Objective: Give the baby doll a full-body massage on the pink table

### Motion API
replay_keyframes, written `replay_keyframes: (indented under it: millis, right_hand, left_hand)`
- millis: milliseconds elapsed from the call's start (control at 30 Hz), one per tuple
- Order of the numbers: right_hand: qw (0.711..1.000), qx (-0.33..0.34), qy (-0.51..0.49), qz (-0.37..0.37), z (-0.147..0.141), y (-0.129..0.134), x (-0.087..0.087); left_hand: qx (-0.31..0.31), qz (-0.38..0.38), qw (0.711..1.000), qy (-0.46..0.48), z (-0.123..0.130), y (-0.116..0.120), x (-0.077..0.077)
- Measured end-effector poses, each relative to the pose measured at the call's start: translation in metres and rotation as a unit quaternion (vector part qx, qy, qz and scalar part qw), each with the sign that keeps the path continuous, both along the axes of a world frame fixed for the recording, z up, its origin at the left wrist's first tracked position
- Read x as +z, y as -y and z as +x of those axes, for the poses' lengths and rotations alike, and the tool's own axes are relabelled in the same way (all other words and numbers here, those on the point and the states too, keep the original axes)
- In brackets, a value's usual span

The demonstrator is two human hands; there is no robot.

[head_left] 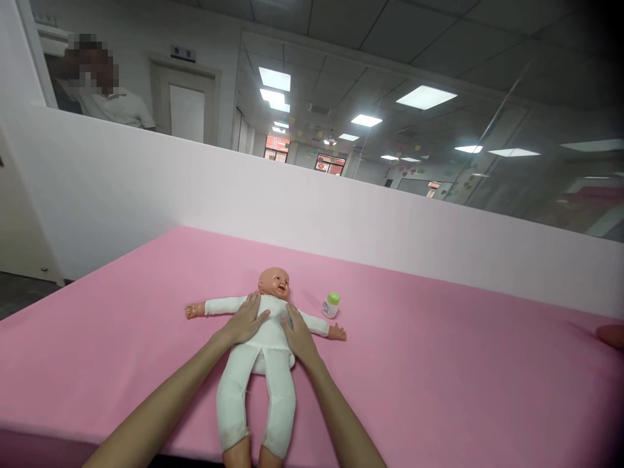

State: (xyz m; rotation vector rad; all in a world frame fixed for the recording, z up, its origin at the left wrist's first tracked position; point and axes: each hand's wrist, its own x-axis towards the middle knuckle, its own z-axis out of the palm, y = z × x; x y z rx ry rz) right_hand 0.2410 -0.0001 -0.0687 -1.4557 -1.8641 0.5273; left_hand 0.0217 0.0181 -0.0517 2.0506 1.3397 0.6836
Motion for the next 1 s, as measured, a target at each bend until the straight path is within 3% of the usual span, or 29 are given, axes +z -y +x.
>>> replay_keyframes:
  millis: [200, 367, 467, 600, 767, 867, 1000]
  right_hand:
    - [1.000, -0.003, -0.006, -0.012, 0.013, 0.019, -0.003]
    - [0.998, 0.019, -0.036, -0.055, 0.013, 0.049, 0.005]
    - [0.996, 0.036, -0.046, -0.068, 0.012, 0.067, 0.011]
    - [0.994, 0.081, -0.036, -0.064, 0.008, 0.080, 0.021]
    - [0.983, 0.174, -0.003, -0.057, -0.004, 0.070, 0.038]
    - [0.983, 0.173, 0.003, -0.054, -0.011, 0.052, 0.040]
    - [0.988, 0.151, -0.002, -0.018, -0.014, 0.029, 0.033]
  left_hand:
    - [0.000, -0.046, 0.999, 0.014, -0.029, 0.013, -0.007]
    - [-0.024, -0.128, 0.992, 0.000, -0.046, 0.041, 0.010]
    - [-0.046, -0.139, 0.989, 0.000, -0.049, 0.060, 0.021]
    - [-0.105, -0.094, 0.990, -0.031, -0.042, 0.078, 0.024]
    - [-0.193, 0.069, 0.979, -0.021, -0.015, 0.078, 0.016]
    - [-0.176, 0.115, 0.977, -0.025, 0.000, 0.066, 0.012]
    - [-0.144, 0.092, 0.985, -0.033, 0.004, 0.045, 0.012]
